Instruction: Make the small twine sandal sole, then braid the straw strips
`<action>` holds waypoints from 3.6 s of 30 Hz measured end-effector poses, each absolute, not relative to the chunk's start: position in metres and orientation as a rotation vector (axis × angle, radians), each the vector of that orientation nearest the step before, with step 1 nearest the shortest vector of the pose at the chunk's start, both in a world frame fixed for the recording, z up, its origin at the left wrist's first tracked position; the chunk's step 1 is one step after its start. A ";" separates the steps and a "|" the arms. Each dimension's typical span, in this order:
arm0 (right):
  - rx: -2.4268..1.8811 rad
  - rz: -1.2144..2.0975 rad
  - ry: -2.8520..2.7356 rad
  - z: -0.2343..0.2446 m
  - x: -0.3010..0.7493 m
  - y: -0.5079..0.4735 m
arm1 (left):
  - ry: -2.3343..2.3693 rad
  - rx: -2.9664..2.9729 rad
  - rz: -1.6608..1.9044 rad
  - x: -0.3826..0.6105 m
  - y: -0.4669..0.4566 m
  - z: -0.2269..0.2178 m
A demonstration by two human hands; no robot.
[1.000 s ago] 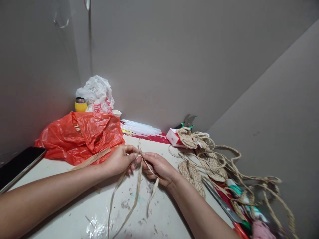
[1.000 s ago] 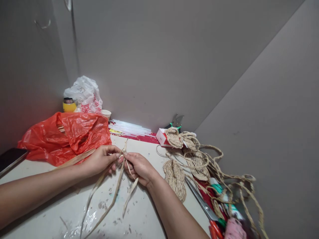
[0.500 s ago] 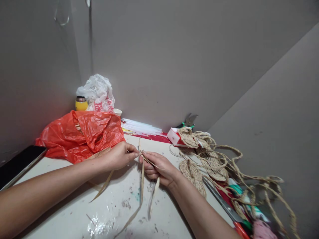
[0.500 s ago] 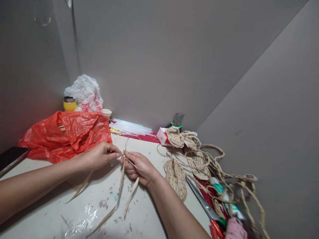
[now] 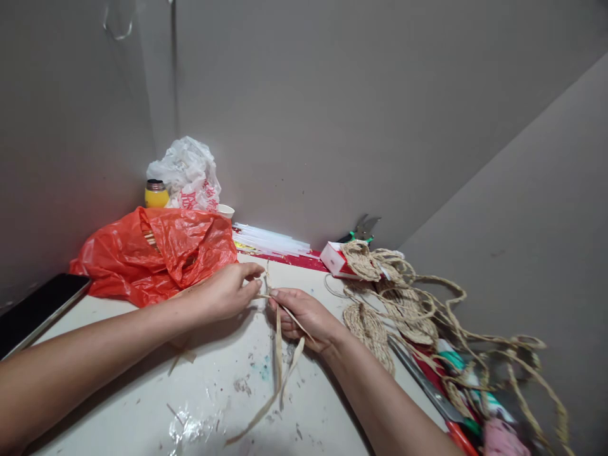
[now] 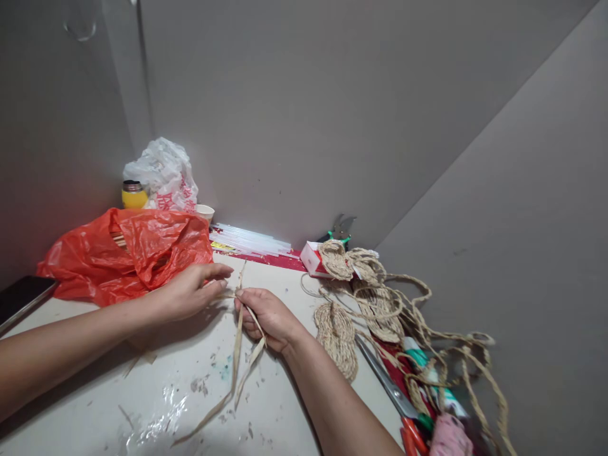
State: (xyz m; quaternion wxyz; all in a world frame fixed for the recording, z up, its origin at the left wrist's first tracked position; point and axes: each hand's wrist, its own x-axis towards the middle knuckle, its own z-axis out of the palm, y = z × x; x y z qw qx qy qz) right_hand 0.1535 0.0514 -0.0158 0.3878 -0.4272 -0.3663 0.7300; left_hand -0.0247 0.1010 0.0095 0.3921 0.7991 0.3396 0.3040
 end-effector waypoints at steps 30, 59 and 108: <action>-0.967 2.031 -0.852 -0.017 0.164 0.054 | 0.839 2.280 0.622 -0.020 0.095 0.002; -1.078 1.963 -1.093 -0.016 0.160 0.052 | 0.895 2.230 0.448 -0.024 0.097 0.014; -1.112 1.779 -0.651 -0.017 0.129 0.043 | 1.070 2.192 0.341 -0.019 0.068 0.024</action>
